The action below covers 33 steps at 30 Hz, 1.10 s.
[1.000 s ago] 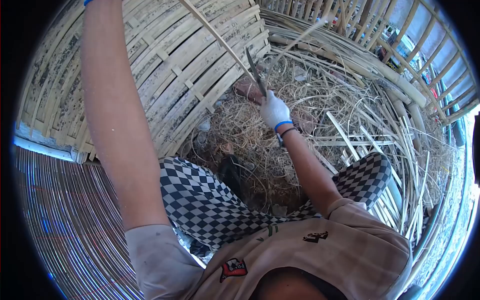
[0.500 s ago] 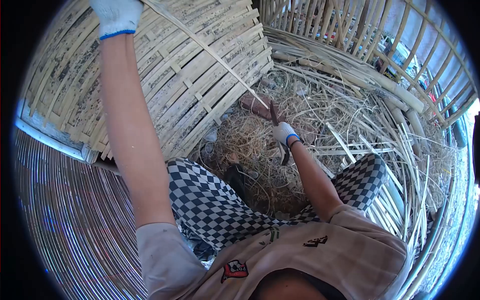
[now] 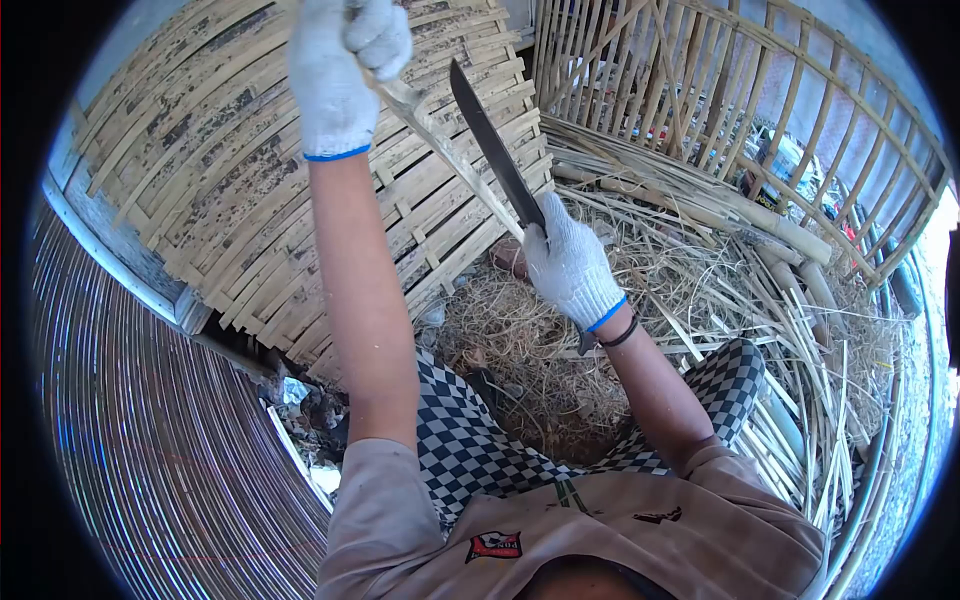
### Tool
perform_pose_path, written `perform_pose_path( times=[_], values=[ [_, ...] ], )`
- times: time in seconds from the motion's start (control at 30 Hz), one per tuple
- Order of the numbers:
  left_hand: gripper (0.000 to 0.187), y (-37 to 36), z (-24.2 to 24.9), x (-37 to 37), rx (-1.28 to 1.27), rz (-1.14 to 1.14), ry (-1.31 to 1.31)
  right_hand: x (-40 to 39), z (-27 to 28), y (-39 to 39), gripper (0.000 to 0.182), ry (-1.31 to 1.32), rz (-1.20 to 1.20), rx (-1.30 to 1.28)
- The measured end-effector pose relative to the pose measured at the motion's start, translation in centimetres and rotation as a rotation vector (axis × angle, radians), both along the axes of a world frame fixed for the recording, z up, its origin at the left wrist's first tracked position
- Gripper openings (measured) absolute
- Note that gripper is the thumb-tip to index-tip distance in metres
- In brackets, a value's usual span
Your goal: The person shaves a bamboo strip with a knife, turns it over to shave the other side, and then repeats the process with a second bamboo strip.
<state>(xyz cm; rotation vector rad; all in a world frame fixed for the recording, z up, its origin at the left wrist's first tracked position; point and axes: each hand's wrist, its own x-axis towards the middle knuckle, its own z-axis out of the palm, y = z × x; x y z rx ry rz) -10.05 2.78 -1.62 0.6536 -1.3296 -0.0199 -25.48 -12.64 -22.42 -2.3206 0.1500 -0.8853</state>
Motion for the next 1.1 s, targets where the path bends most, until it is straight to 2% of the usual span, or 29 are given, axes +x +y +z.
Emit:
perform_pose_path(
  times=[0.07, 0.17, 0.33, 0.43, 0.47, 0.57, 0.63, 0.77, 0.8, 0.9, 0.97, 1.03, 1.1],
  values=[
    [0.033, -1.1, -0.9, -1.0, -0.008, 0.227, 0.141, 0.0, 3.1, 1.4, 0.025, -0.058, 0.033, -0.008],
    [0.034, -1.8, -1.7, -1.2, -0.01, 0.114, 0.136, 0.3, 6.9, 3.0, 0.02, -0.059, 0.003, -0.067],
    [0.042, -2.8, -1.6, -2.7, -0.031, 0.213, 0.169, 1.8, 11.0, 3.8, 0.018, -0.096, -0.028, -0.171],
    [0.042, -3.3, -1.5, -3.4, -0.081, 0.333, 0.166, 2.7, 10.7, 4.0, 0.019, -0.17, -0.01, -0.171],
    [0.04, -3.2, -1.5, -2.9, -0.065, 0.347, 0.141, 2.5, 10.9, 4.2, 0.025, -0.059, -0.028, -0.178],
    [0.038, -3.1, -1.4, -2.5, -0.065, 0.412, 0.131, 2.2, 10.9, 4.5, 0.026, 0.058, -0.03, -0.157],
    [0.041, -4.1, -1.5, -3.4, -0.127, 0.482, 0.207, 2.6, 10.2, 4.2, 0.022, -0.035, -0.059, -0.191],
    [0.04, -4.1, -1.3, -1.2, -0.115, 0.466, 0.199, 2.1, 6.1, 3.8, 0.02, -0.049, -0.052, -0.167],
    [0.036, -4.1, -1.2, -1.1, -0.131, 0.455, 0.265, 1.4, 5.5, 4.4, 0.019, 0.06, -0.106, -0.167],
    [0.034, -3.9, -1.3, -0.7, -0.139, 0.469, 0.255, 0.3, 5.9, 4.1, 0.019, 0.044, -0.083, -0.218],
    [0.033, -3.6, -1.2, 0.3, -0.132, -0.278, 0.38, 0.4, 8.1, 3.3, 0.02, 0.042, -0.052, -0.234],
    [0.032, -3.9, -1.3, 0.8, -0.128, -0.273, 0.365, 0.7, 9.5, 3.9, 0.021, 0.014, -0.066, -0.228],
    [0.032, -4.1, -1.5, -1.1, -0.102, 0.487, 0.204, 2.7, 6.9, 3.2, 0.022, 0.049, -0.051, -0.229]
  ],
)
